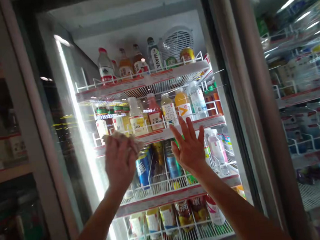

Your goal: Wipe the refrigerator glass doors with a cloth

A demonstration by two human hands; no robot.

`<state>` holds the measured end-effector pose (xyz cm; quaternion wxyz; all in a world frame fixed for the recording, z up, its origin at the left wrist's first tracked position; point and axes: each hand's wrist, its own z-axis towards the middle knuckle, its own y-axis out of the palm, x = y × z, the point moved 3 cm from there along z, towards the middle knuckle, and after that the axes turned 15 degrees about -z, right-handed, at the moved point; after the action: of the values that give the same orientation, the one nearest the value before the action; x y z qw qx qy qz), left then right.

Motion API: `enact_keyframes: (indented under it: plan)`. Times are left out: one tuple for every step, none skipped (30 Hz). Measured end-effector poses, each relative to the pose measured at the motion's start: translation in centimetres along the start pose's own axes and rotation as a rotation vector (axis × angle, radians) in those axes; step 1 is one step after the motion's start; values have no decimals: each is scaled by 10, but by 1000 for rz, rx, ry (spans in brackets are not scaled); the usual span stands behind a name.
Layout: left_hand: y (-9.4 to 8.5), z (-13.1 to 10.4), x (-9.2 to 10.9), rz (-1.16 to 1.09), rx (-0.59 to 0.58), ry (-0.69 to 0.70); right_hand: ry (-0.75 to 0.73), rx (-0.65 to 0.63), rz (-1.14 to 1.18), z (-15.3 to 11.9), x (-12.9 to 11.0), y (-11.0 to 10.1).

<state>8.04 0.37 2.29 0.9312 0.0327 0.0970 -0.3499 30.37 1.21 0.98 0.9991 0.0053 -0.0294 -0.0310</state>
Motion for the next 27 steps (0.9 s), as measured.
enact_keyframes:
  plan:
    - [9, -1, 11, 0, -45, 91, -5, 1, -2, 0, 0, 0]
    - [12, -1, 16, 18, -57, 158, -11, 4, -4, -1, 0, 1]
    - [11, 2, 15, 44, -38, 180, -15, 7, -4, -3, 0, 1]
    - [6, 6, 7, 64, -9, 149, -19, 11, -4, -4, 0, 1]
    - [-4, 12, -6, 90, 44, 85, -23, 15, -5, -5, 1, 1]
    - [-15, 19, -21, 118, 107, 11, -31, 15, -8, -4, 2, 1]
    - [-25, 25, -35, 146, 170, -59, -44, 13, -11, -2, 4, 1]
    - [-32, 31, -46, 167, 227, -109, -59, 13, -14, 1, 6, 1]
    - [-36, 35, -52, 178, 269, -133, -72, 16, -17, 5, 9, 1]
    - [-35, 37, -51, 176, 282, -136, -79, 19, -21, 11, 11, 1]
    - [-29, 37, -45, 162, 264, -118, -77, 20, -26, 16, 14, 1]
    - [-19, 36, -34, 143, 218, -76, -69, 18, -32, 21, 17, 1]
    - [-7, 33, -20, 121, 159, -15, -57, 17, -38, 25, 19, 2]
    - [5, 29, -5, 100, 95, 53, -47, 14, -42, 28, 20, 2]
    - [16, 26, 7, 84, 41, 114, -43, 13, -42, 30, 21, 2]
    - [22, 23, 16, 76, 8, 156, -44, 13, -41, 31, 22, 3]
    - [24, 23, 18, 75, 3, 172, -44, 17, -38, 30, 22, 3]
    - [20, 24, 15, 81, 19, 156, -42, 20, -35, 30, 23, 3]
    - [12, 27, 6, 96, 54, 112, -40, 19, -35, 29, 23, 3]
    - [1, 32, -8, 116, 103, 54, -40, 14, -36, 28, 23, 3]
    - [-12, 37, -23, 143, 157, -15, -42, 7, -39, 27, 23, 3]
    - [-24, 43, -39, 166, 216, -94, -43, 1, -44, 27, 22, 3]
    - [-33, 48, -52, 178, 255, -162, -46, -5, -49, 26, 21, 3]
    - [-38, 53, -61, 184, 292, -223, -51, -13, -55, 26, 20, 3]
    - [-39, 57, -65, 175, 315, -261, -53, -17, -61, 26, 19, 3]
    - [-35, 60, -62, 142, 292, -265, -55, -21, -65, 27, 18, 2]
    - [-25, 62, -53, 102, 251, -245, -57, -24, -68, 27, 19, 2]
